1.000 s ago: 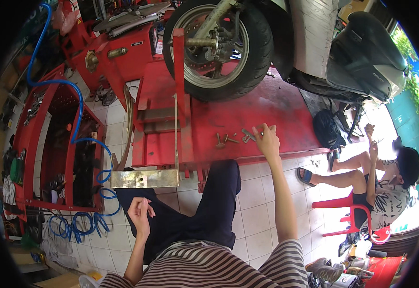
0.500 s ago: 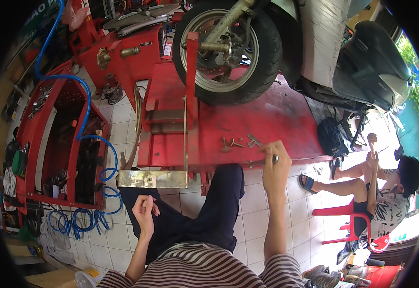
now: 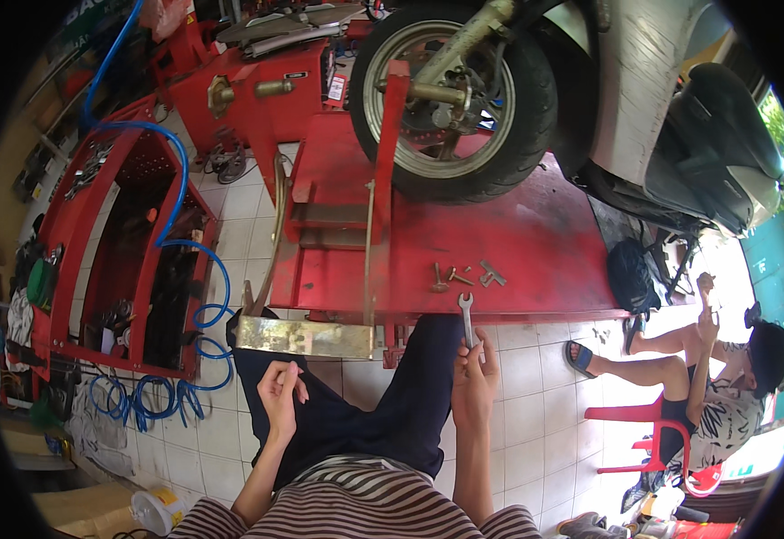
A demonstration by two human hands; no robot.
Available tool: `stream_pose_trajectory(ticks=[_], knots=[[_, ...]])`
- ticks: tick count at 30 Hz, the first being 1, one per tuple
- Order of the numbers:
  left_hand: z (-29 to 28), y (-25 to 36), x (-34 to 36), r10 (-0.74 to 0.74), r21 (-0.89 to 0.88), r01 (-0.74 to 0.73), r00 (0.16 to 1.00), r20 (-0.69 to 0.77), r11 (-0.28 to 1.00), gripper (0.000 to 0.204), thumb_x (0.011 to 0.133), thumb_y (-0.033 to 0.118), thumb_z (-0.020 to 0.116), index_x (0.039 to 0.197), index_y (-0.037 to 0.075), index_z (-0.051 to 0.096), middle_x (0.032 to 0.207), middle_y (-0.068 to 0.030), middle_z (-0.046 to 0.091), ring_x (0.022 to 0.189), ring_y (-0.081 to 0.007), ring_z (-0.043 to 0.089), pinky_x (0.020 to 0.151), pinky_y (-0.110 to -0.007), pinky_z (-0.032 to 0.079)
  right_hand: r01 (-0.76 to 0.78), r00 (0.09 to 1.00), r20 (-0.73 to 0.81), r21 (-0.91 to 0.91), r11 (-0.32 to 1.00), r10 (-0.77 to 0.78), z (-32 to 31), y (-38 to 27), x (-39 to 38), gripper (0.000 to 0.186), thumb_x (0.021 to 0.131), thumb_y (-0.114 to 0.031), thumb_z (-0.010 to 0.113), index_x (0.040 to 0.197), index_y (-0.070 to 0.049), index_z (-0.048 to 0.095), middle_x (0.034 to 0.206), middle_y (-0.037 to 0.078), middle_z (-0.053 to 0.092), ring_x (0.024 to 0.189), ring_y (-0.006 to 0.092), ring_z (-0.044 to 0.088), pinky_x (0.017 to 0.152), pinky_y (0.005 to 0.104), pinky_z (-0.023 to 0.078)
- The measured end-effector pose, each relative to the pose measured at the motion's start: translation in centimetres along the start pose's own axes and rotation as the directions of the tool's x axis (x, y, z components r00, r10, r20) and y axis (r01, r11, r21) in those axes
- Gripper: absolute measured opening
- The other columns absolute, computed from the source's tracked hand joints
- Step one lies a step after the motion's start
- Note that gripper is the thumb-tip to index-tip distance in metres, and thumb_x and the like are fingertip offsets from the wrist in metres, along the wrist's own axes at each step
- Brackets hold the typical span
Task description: The person unscrews a bolt from a metal plate with a wrench, removes the plate and some pins, and then threads a red strap through the front wheel of a scooter.
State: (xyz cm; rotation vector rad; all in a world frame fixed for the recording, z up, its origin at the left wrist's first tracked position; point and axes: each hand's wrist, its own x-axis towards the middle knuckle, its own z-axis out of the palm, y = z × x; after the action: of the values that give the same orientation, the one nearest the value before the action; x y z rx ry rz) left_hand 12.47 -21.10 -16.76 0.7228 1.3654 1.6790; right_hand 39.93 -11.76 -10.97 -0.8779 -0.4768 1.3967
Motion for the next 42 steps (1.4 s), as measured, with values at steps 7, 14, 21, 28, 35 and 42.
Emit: stream_pose_trajectory(ticks=[7,14,21,28,35,42], knots=[[-0.5,1.5,1.1,0.053,-0.06,-0.06,0.993,-0.109,0.996,0.016,0.102,0.018,0.06,0.097,0.003,0.054,0.06,-0.0029,0.054,0.049,-0.0093,0.051,0.045,-0.023,0.037,-0.257,0.949,0.246,0.245,0.935,0.197,1.5,0.7,-0.4,0.032,0.107,-0.018,0.049,0.131,0.004,0.05,0.098,0.006,0.049,0.075,0.0072,0.043,0.07,0.0215,0.04],[-0.9,4.9,5.3,0.21,-0.021,-0.223,0.943,-0.259,0.975,0.017,0.104,0.019,0.057,0.097,0.005,0.053,0.061,-0.0018,0.051,0.049,-0.0091,0.048,0.046,-0.023,0.037,-0.329,0.877,0.422,0.18,0.927,0.23,4.6,-0.5,-1.3,0.03,0.11,-0.028,0.041,0.103,-0.002,0.055,0.084,-0.001,0.039,0.07,0.0082,0.034,0.065,0.0238,0.033],[-1.1,10.2,15.2,0.364,0.261,-0.361,0.931,0.037,0.896,0.038,0.107,0.037,0.048,0.108,0.001,0.058,0.09,-0.0048,0.061,0.089,-0.0138,0.057,0.084,-0.03,0.043,0.026,0.889,0.448,-0.264,0.964,0.099,5.9,-2.6,-0.1,0.027,0.111,-0.022,0.037,0.09,-0.007,0.047,0.085,0.0,0.036,0.072,0.0108,0.033,0.068,0.0287,0.032],[4.7,14.3,26.3,0.452,0.208,-0.523,0.837,0.308,0.827,0.069,0.107,0.055,0.032,0.146,-0.001,0.042,0.142,-0.0154,0.052,0.136,-0.024,0.044,0.115,-0.036,0.029,-0.044,0.887,0.42,-0.333,0.942,0.19,6.5,-2.9,0.4,0.03,0.112,-0.026,0.033,0.097,-0.006,0.05,0.086,-0.001,0.039,0.066,0.0064,0.032,0.063,0.0249,0.031],[7.1,13.0,27.3,0.405,0.164,-0.459,0.87,0.283,0.873,0.072,0.104,0.065,0.025,0.125,0.001,0.053,0.106,-0.0078,0.061,0.097,-0.0172,0.058,0.09,-0.032,0.045,0.086,0.85,0.503,-0.426,0.901,0.157,8.1,-4.8,1.8,0.036,0.112,-0.03,0.033,0.096,-0.005,0.051,0.074,-0.004,0.035,0.057,0.0038,0.026,0.054,0.0219,0.025],[7.4,13.4,26.3,0.345,0.124,-0.385,0.902,0.258,0.915,0.061,0.104,0.063,0.029,0.123,0.009,0.049,0.092,-0.0015,0.056,0.074,-0.0109,0.055,0.064,-0.026,0.047,0.428,0.766,0.643,-0.511,0.746,0.0,15.5,-8.3,2.6,0.035,0.112,-0.028,0.032,0.096,-0.004,0.051,0.066,-0.003,0.041,0.054,0.0035,0.036,0.051,0.021,0.028]])
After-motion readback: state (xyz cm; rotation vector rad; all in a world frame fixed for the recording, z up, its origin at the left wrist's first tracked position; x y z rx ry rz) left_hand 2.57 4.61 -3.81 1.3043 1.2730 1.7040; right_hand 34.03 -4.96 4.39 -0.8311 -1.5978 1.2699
